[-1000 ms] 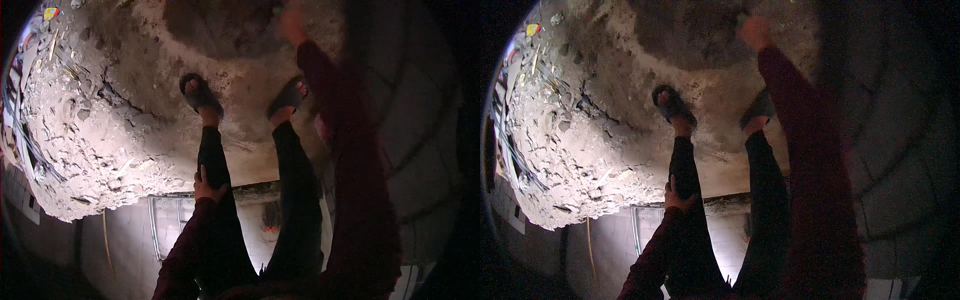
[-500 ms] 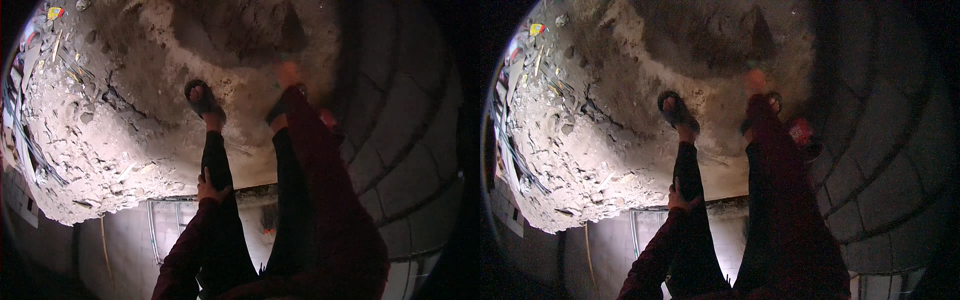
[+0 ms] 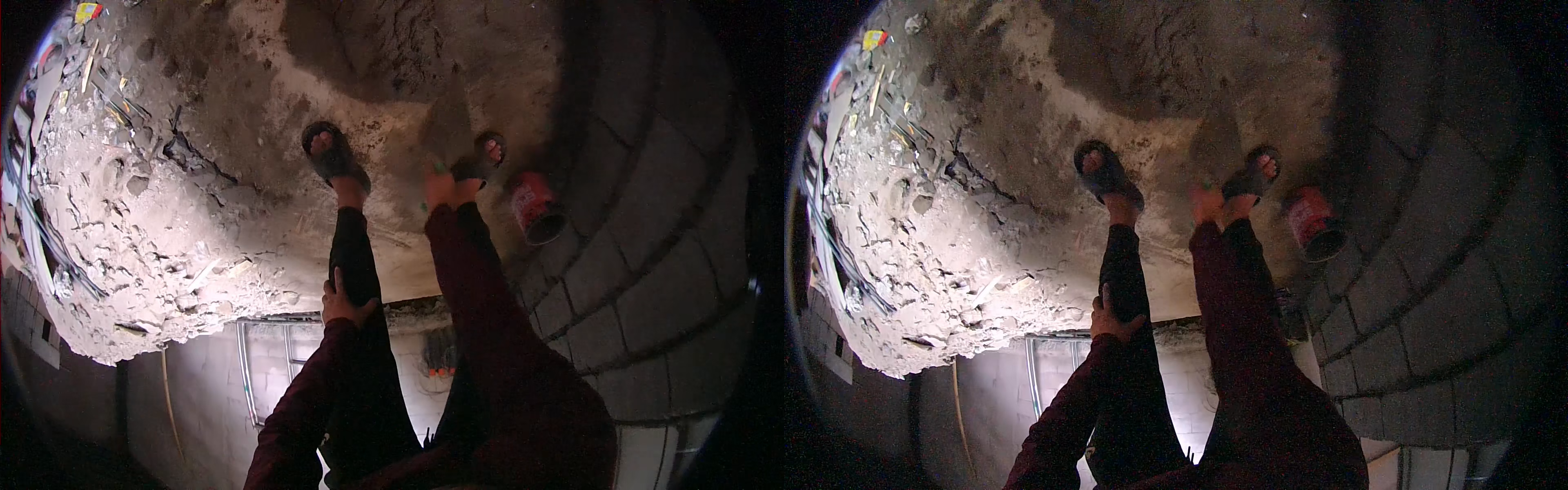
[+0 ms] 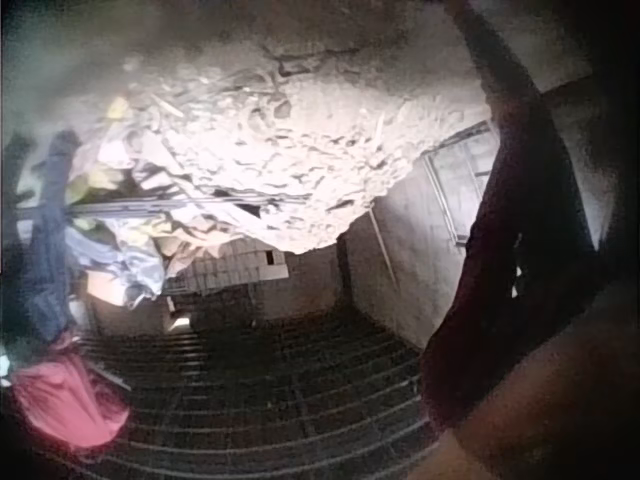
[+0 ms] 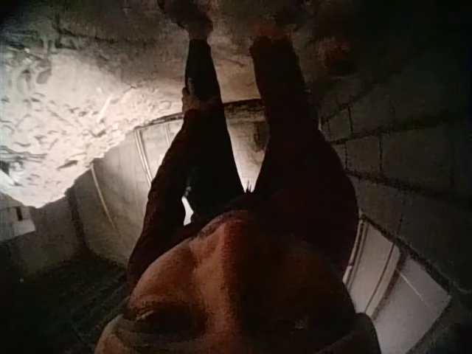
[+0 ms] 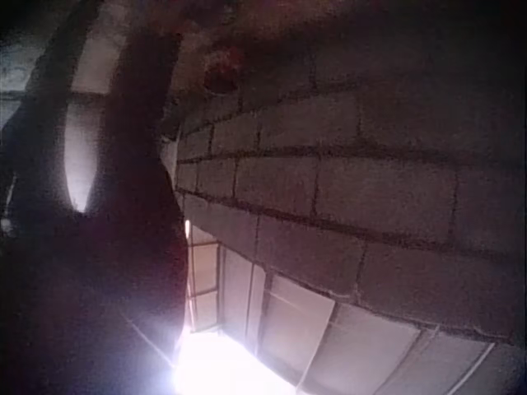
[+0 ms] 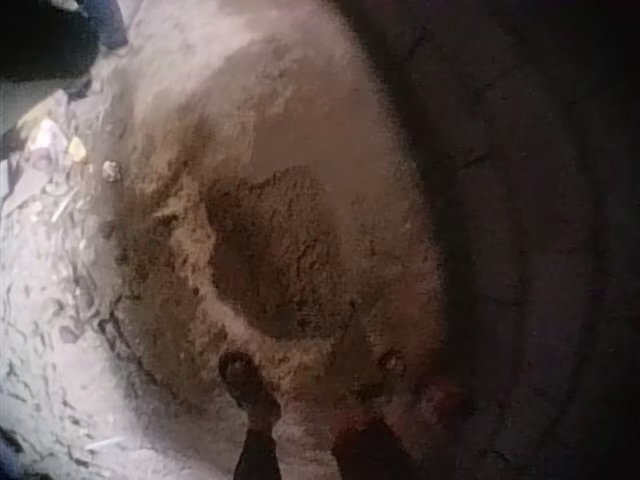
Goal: The person scoops wet cement from a pile on the floor using a trowel and applies it to the top of a partially built hollow block wall. They spread the cement along the joints and surface of the blocks to secure them.
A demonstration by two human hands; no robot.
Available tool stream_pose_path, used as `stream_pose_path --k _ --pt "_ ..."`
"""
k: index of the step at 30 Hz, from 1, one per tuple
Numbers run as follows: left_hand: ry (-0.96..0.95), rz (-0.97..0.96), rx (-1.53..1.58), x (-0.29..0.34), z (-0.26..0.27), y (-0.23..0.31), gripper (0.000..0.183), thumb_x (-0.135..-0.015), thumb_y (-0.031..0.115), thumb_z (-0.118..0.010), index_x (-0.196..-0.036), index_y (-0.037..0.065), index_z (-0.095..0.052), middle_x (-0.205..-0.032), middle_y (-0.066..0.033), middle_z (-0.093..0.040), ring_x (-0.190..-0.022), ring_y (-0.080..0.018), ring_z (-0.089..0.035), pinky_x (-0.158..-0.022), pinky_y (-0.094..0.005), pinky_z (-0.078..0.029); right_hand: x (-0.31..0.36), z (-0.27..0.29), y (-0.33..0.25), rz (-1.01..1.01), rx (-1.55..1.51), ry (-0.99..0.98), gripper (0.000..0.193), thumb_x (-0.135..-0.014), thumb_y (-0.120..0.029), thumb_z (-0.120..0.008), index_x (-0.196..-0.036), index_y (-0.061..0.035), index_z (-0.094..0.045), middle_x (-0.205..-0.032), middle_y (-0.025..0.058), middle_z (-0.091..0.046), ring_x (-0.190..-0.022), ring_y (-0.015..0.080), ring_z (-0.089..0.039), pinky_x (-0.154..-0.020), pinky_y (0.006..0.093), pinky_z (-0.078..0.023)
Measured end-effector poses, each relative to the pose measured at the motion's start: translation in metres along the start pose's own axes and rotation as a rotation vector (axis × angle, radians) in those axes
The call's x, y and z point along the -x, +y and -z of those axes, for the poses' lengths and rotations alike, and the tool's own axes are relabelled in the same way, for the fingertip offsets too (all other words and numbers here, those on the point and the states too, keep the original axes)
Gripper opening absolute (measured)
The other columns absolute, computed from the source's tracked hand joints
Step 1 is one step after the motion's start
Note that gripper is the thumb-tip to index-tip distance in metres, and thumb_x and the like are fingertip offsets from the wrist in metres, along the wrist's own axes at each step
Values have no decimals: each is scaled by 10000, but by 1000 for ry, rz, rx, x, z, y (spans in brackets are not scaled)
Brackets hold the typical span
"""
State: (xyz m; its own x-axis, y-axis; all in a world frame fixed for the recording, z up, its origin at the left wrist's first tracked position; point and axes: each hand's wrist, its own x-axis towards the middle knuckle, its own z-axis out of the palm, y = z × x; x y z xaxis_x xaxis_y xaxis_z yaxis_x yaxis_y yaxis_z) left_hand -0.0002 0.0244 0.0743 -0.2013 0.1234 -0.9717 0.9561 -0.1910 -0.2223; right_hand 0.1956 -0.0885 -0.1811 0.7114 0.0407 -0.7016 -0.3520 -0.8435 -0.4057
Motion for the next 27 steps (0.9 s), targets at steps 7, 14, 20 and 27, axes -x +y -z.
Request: stream_pose_path --k 7,14,20,27 --pt "43 -12 -1 3 -4 6 1128 -586 483 -749 -1430 160 -75 -1355 -238 -285 -1155 -411 -418 -933 -467 -409 -121 -30 -130 -97 -221 -364 330 -829 -282 -598 -797 41 -538 -663 85 -508 -586 204 -496 -586 389 -427" --pt "37 1 -14 8 -1 8 1141 -576 487 -761 -1425 134 -84 -1323 -229 -318 -1142 -402 -442 -937 -451 -420 -103 39 -152 -41 -243 -430 271 -851 -278 -574 -710 -66 -482 -620 7 -465 -561 126 -445 -543 309 -378" --pt "-13 -30 -17 15 36 15 1115 -573 511 -751 -1425 138 -134 -1276 -217 -384 -1129 -380 -468 -926 -442 -429 -66 88 -175 34 34 -456 290 -844 -311 -571 -745 -49 -499 -687 15 -490 -642 122 -467 -581 300 -395" --pt "106 -236 149 -2 63 -20 782 -681 429 -688 -1318 79 -401 -1267 -238 -443 -1107 -371 -501 -915 -416 -427 14 138 -210 89 188 -478 415 -850 -330 -577 -1174 -76 -533 -1001 144 -599 -860 257 -585 -754 376 -477"
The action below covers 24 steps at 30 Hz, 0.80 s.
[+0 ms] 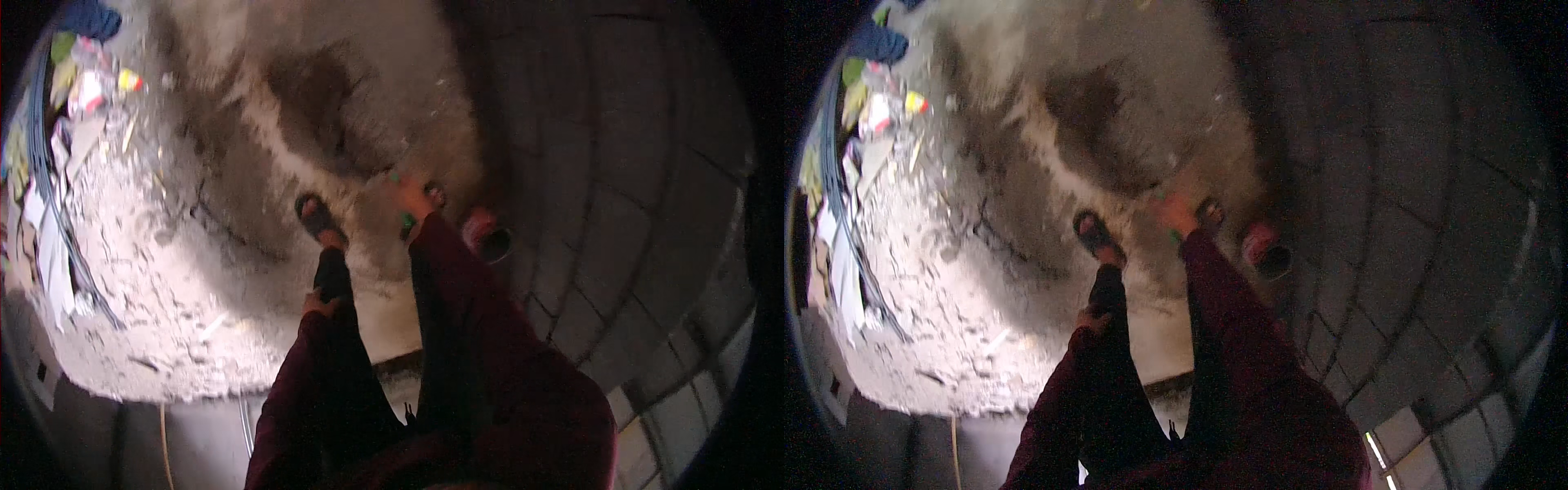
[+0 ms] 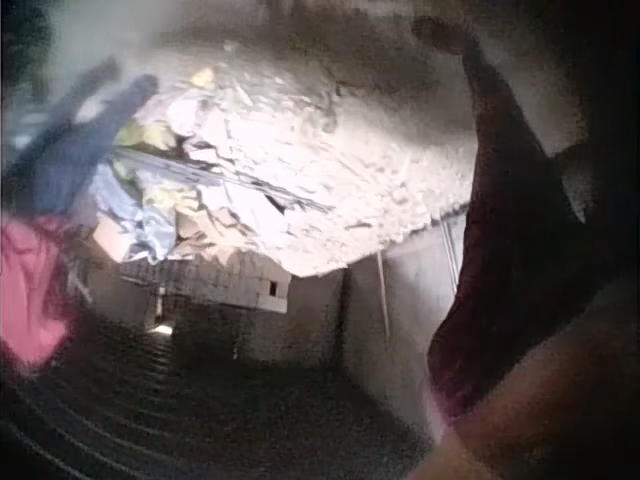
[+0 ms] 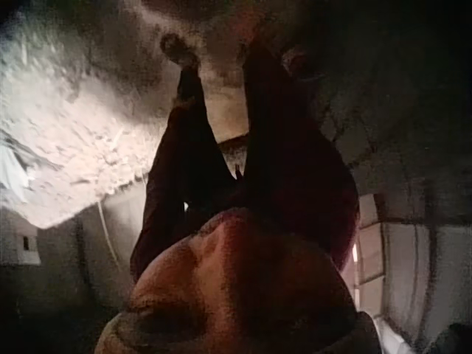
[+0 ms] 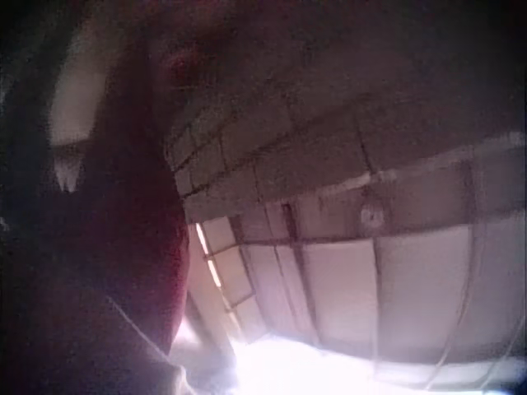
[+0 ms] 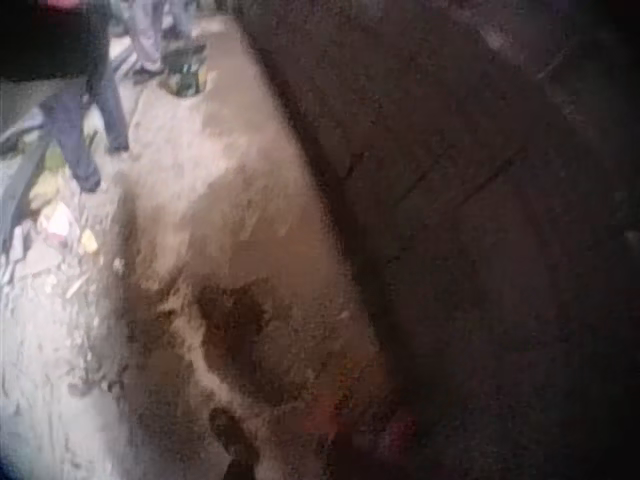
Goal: The person scoops wet cement from a pile on the floor using a trowel and applies it to the top of a partially built hollow block wall. They spread the cement along the joints and surface of the blocks to secure them.
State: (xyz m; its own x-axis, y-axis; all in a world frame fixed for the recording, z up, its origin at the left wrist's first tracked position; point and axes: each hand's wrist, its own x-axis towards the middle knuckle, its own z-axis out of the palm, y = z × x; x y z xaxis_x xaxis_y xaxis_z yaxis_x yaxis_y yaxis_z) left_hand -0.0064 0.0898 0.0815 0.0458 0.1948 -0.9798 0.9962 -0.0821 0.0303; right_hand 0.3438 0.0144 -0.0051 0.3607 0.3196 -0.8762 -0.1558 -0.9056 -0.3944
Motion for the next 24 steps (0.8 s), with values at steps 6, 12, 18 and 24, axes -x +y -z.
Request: stream_pose_path --k 6,12,18,24 --pt "120 -115 164 39 56 -5 442 -829 351 -581 -1111 10 -580 -1045 -177 -619 -964 -291 -596 -826 -386 -450 124 23 -59 60 -319 -77 443 -794 -419 -628 -1024 -44 -569 -829 58 -567 -709 158 -525 -588 336 -452" --pt "208 -380 163 47 95 -93 371 -811 363 -578 -1020 58 -613 -890 -179 -644 -824 -332 -612 -731 -400 -470 269 64 -128 334 -271 -16 334 -820 -359 -606 -719 -42 -577 -606 -9 -528 -504 98 -490 -439 274 -381" --pt "198 -282 -57 159 172 -94 369 -801 313 -563 -1055 48 -603 -1033 -165 -625 -1005 -309 -574 -808 -396 -461 400 111 -181 272 -598 -50 291 -835 -292 -586 -711 -32 -542 -557 2 -483 -447 96 -462 -434 274 -389" --pt "333 -383 -8 167 214 -121 352 -734 300 -594 -920 5 -644 -823 -173 -656 -823 -294 -623 -732 -400 -468 495 161 -207 256 -653 105 326 -830 -297 -585 -667 -18 -543 -550 14 -509 -448 93 -474 -415 270 -391"
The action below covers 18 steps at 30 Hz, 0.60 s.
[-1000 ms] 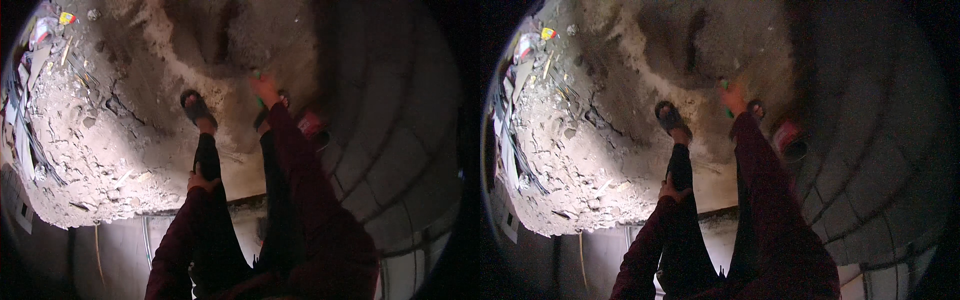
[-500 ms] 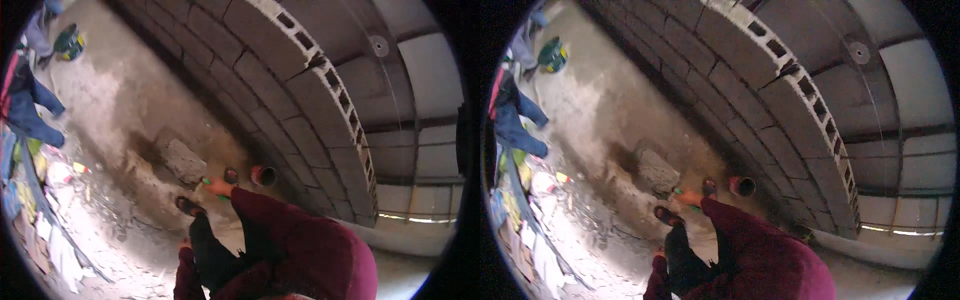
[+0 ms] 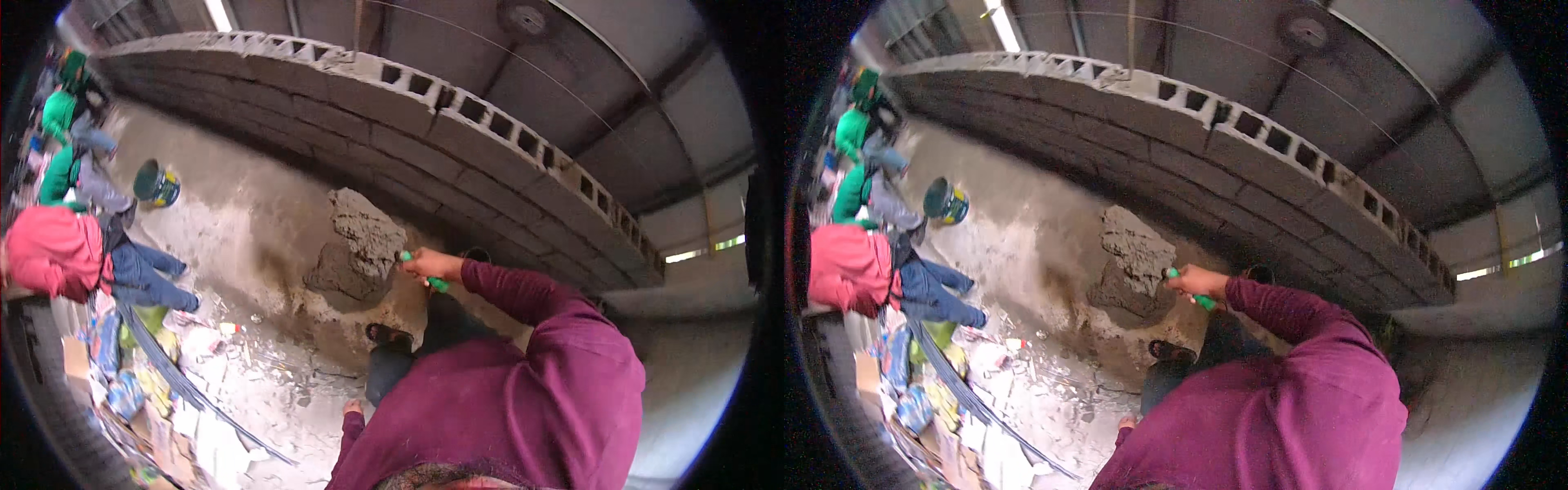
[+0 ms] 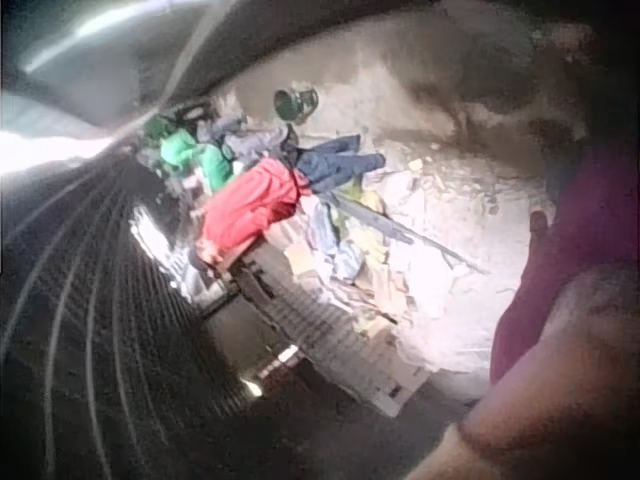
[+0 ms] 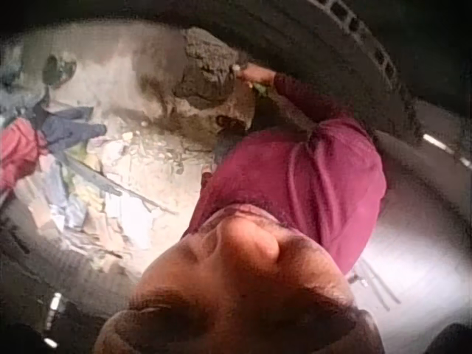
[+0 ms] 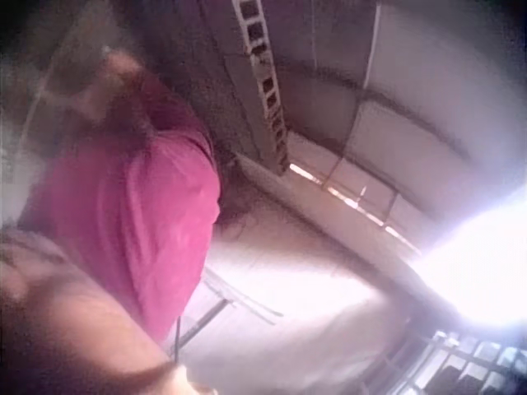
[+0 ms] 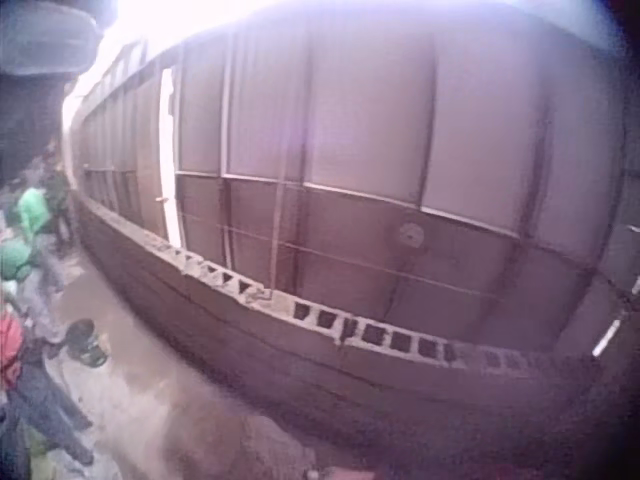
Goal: The person scoops wet cement from a pile on the floor using a trowel and applies it to the top of a partially built hollow block wall. They spread the cement along the joints and surface of the blocks to secure them.
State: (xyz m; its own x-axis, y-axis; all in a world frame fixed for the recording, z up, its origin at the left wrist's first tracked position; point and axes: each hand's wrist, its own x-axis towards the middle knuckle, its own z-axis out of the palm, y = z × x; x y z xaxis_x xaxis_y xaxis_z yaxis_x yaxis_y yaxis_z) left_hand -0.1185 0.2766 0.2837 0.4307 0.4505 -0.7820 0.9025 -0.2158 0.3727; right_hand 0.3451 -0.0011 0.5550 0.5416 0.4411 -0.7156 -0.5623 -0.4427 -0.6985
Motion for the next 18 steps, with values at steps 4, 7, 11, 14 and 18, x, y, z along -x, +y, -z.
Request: stream_pose_path --k 4,7,11,14,18 --pt "-217 -44 275 -24 24 0 331 -738 291 -603 -894 1 -628 -824 -185 -640 -745 -308 -598 -681 -399 -473 35 28 -22 19 -131 41 257 -841 -249 -575 -777 0 -570 -584 6 -495 -461 83 -454 -405 262 -386" --pt "-151 -189 -79 -35 34 22 318 -760 309 -584 -891 23 -629 -810 -159 -635 -734 -287 -585 -675 -394 -471 81 38 -53 -28 -271 60 218 -864 -216 -572 -829 -1 -580 -610 -3 -475 -465 71 -427 -396 248 -363" --pt "-101 -100 -226 -63 39 53 299 -799 309 -547 -903 39 -621 -811 -129 -632 -754 -257 -580 -684 -387 -470 102 85 -44 -26 -293 83 211 -873 -213 -567 -841 -5 -579 -605 -20 -449 -461 59 -414 -393 244 -357" --pt "-263 -203 210 -82 29 79 313 -807 318 -524 -903 33 -613 -798 -153 -625 -760 -270 -589 -702 -384 -465 116 124 -50 -30 -306 130 217 -875 -214 -569 -765 -29 -551 -607 -28 -456 -449 59 -411 -387 236 -357" --pt "-72 -510 -620 -69 21 112 258 -816 278 -523 -928 66 -618 -896 -128 -627 -795 -259 -585 -724 -376 -465 140 183 -34 -81 -357 138 216 -882 -187 -557 -724 -52 -498 -594 -33 -446 -418 53 -393 -376 224 -349"
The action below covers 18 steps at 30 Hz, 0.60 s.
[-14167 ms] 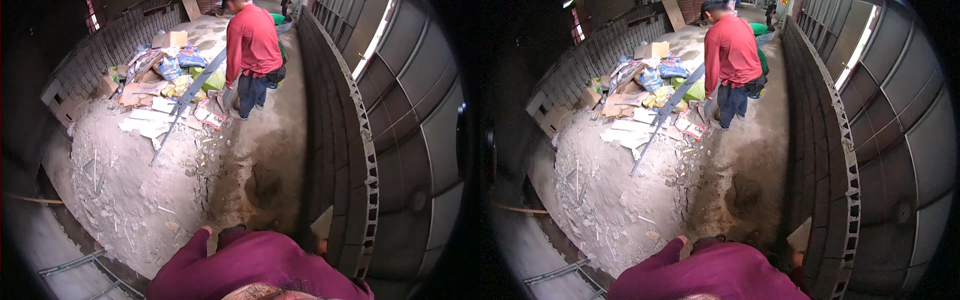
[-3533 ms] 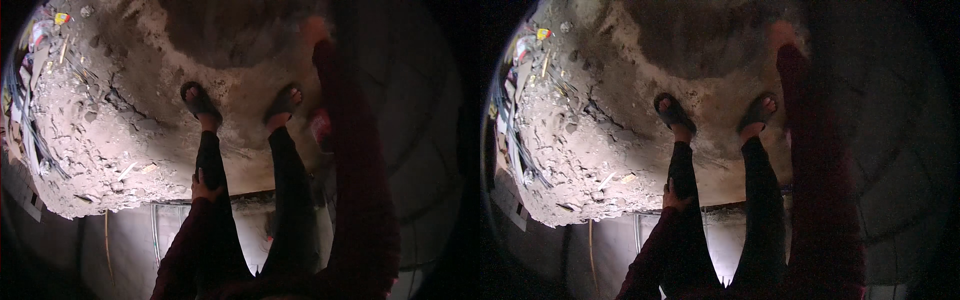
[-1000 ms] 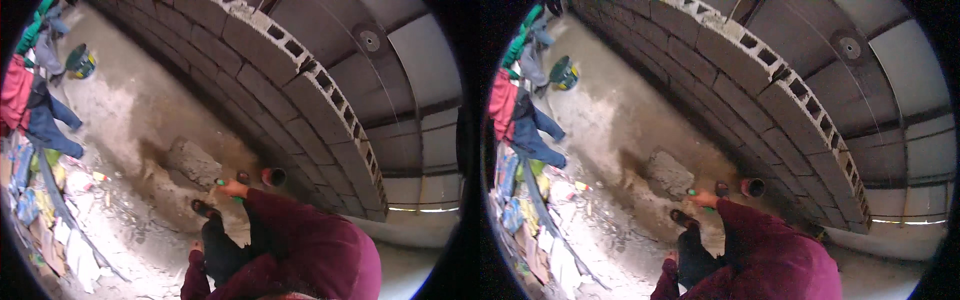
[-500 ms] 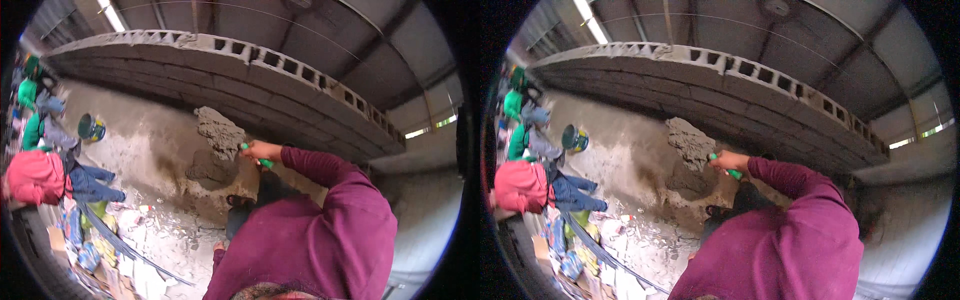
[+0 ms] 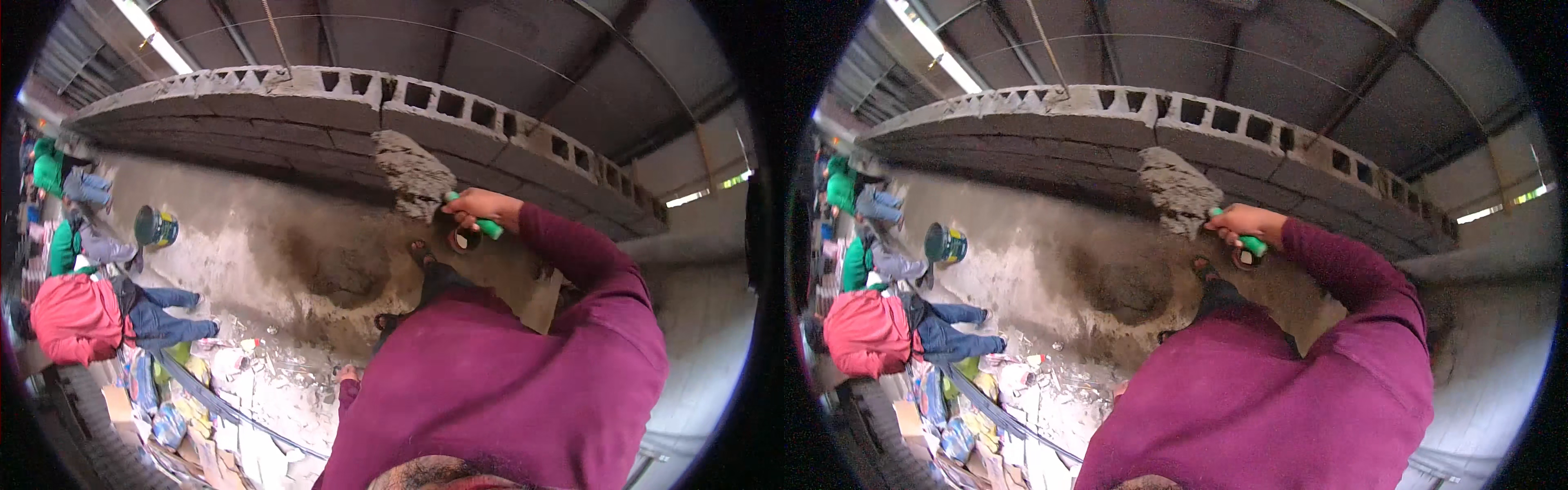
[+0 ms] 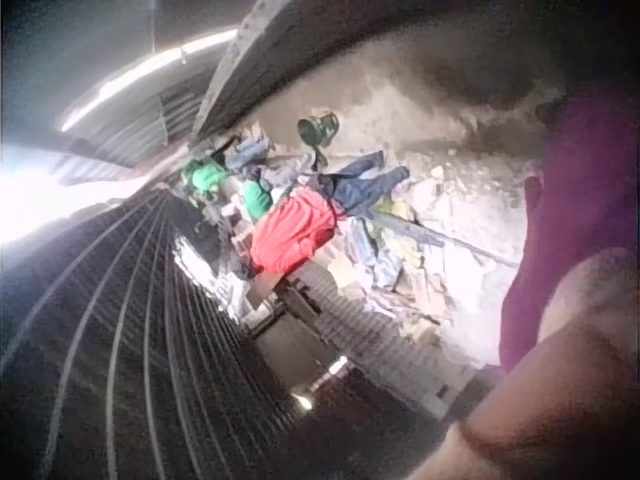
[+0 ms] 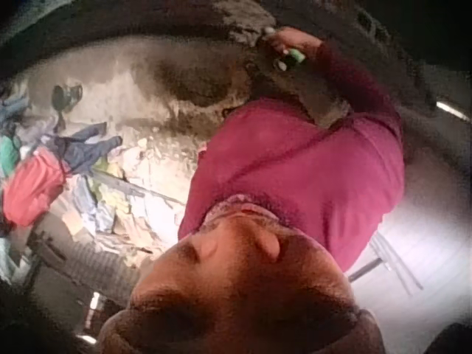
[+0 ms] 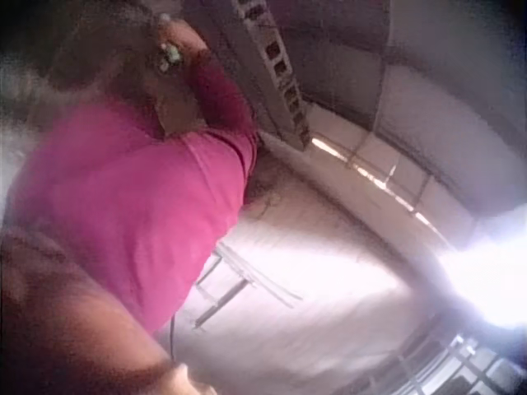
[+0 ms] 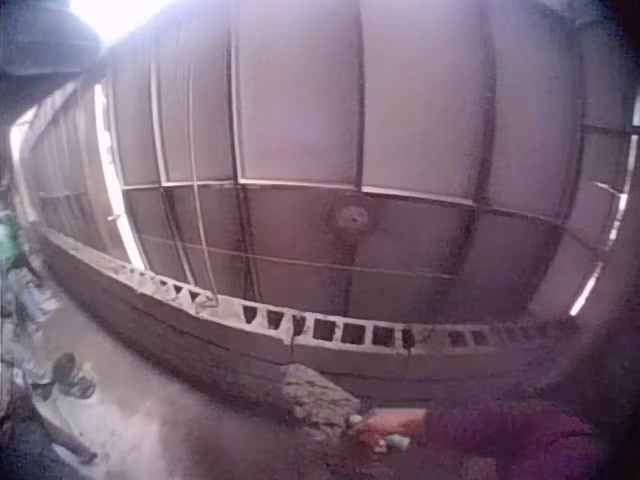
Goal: The person scoops wet cement from a pile on the floor using a trowel and applies it to the top of a partially built hollow block wall. They spread the cement along the joints and surface of the blocks to secure them.
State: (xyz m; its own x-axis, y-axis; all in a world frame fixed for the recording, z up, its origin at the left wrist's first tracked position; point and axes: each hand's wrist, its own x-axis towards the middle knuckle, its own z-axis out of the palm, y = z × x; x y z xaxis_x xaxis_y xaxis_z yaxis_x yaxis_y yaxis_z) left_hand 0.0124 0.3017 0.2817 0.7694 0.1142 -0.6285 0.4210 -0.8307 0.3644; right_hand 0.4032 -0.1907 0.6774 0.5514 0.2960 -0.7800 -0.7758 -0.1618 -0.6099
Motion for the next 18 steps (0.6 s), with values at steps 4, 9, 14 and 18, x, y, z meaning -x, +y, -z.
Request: stream_pose_path --k 4,9,14,18 --pt "-75 275 263 3 -28 47 313 -829 355 -494 -1022 139 -612 -1091 -147 -590 -994 -329 -552 -848 -407 -438 16 36 -49 -16 36 -16 200 -882 -167 -555 -736 -61 -468 -581 -41 -422 -410 43 -381 -362 223 -337" --pt "-151 368 360 -17 -33 131 356 -822 392 -509 -1055 145 -616 -1090 -146 -603 -1003 -323 -567 -862 -406 -441 -2 96 -105 -65 68 33 244 -910 -150 -514 -687 -89 -433 -565 -53 -373 -428 33 -350 -379 211 -287" --pt "-77 448 500 -32 -10 218 389 -821 411 -518 -1077 136 -620 -1063 -150 -621 -997 -318 -584 -865 -404 -445 -57 160 -148 49 242 -34 286 -905 -165 -520 -637 -102 -443 -533 -52 -361 -423 44 -353 -386 233 -297" --pt "100 498 654 -31 3 253 372 -836 365 -519 -1070 93 -618 -1018 -156 -635 -977 -318 -590 -852 -388 -446 -99 180 -191 135 422 -28 316 -897 -173 -520 -600 -104 -434 -517 -34 -377 -416 73 -355 -397 272 -310"
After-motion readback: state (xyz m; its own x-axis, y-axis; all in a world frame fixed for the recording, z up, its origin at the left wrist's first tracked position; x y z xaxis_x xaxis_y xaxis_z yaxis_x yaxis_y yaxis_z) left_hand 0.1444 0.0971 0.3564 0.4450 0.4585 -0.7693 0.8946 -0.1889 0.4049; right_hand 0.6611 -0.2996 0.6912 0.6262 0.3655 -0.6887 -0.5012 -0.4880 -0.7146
